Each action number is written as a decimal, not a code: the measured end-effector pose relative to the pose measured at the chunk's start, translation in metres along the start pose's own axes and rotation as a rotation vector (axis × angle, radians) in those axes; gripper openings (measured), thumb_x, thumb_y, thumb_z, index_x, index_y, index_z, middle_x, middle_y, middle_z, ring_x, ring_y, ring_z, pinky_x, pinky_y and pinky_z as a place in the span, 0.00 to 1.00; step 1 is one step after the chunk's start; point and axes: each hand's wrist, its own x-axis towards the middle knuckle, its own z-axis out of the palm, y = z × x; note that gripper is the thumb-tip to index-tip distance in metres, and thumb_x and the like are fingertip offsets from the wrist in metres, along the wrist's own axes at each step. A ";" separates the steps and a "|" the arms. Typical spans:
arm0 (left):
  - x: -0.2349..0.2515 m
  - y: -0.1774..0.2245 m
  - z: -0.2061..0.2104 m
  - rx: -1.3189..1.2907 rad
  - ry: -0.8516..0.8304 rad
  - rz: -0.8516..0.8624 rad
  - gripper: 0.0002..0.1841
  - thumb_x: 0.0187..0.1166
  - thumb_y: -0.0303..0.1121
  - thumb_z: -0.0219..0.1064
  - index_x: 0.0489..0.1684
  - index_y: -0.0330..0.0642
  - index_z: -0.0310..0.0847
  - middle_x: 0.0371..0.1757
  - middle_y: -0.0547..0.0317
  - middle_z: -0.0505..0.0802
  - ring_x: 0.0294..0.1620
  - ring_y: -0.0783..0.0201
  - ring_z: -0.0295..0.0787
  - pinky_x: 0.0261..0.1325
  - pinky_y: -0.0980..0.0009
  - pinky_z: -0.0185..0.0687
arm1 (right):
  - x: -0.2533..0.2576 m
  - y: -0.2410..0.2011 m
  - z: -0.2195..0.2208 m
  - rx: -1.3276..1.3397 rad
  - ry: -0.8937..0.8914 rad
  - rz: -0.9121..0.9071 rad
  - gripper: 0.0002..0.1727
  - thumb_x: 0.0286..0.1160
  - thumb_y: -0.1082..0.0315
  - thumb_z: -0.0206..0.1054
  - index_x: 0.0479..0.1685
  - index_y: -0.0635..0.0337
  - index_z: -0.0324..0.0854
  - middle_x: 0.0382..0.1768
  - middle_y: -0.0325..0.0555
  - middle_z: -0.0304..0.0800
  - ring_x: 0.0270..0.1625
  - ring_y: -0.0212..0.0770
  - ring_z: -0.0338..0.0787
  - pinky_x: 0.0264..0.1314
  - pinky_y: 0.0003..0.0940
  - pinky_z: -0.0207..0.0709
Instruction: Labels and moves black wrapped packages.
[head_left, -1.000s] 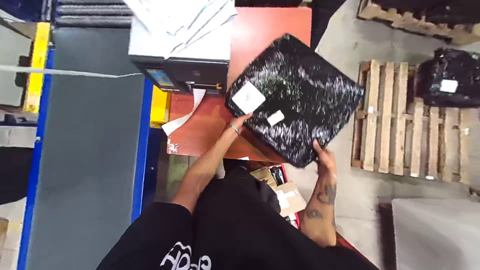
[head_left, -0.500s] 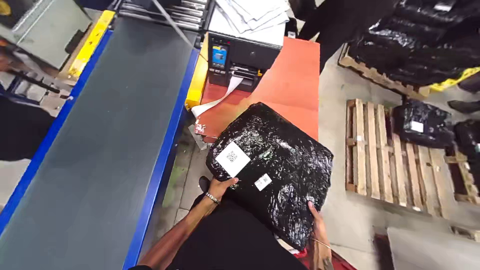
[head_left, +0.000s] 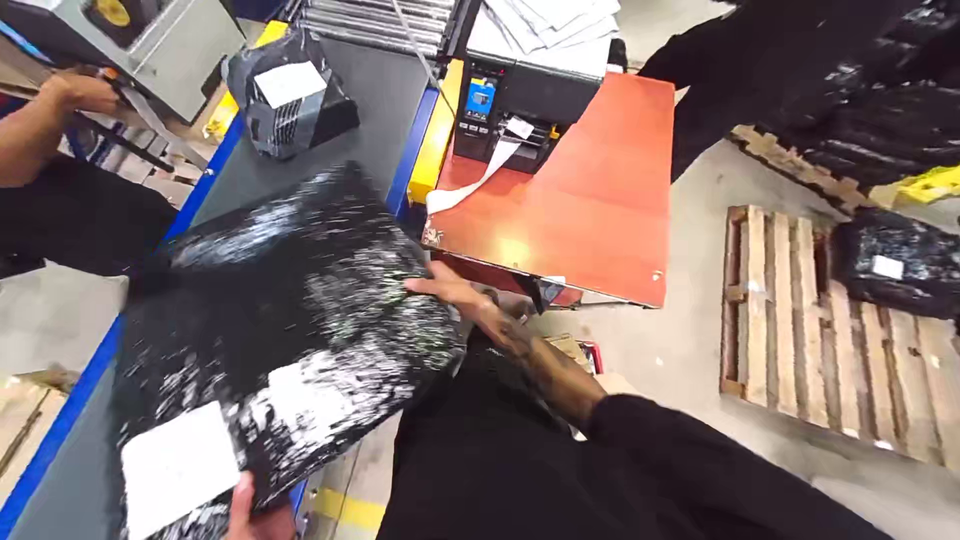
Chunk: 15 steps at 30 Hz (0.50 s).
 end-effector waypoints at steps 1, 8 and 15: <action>0.006 -0.005 -0.017 -0.071 0.022 0.047 0.11 0.88 0.34 0.54 0.58 0.48 0.79 0.48 0.71 0.96 0.52 0.73 0.94 0.59 0.71 0.90 | 0.030 0.002 0.007 -0.022 -0.141 -0.122 0.34 0.72 0.67 0.72 0.78 0.76 0.70 0.60 0.58 0.89 0.57 0.37 0.90 0.65 0.35 0.84; 0.030 -0.079 -0.062 0.295 0.257 -0.329 0.19 0.96 0.40 0.44 0.68 0.36 0.71 0.49 0.60 0.90 0.43 0.71 0.89 0.53 0.70 0.86 | 0.106 0.020 -0.180 -0.144 0.768 0.028 0.30 0.78 0.60 0.73 0.74 0.66 0.72 0.49 0.59 0.89 0.43 0.46 0.90 0.48 0.42 0.86; 0.031 -0.138 0.082 0.671 -0.107 -0.644 0.18 0.96 0.38 0.46 0.59 0.32 0.77 0.34 0.59 0.94 0.24 0.73 0.88 0.28 0.77 0.85 | 0.143 0.051 -0.324 -0.581 1.073 -0.185 0.40 0.79 0.51 0.70 0.87 0.60 0.61 0.37 0.51 0.87 0.29 0.46 0.84 0.32 0.46 0.81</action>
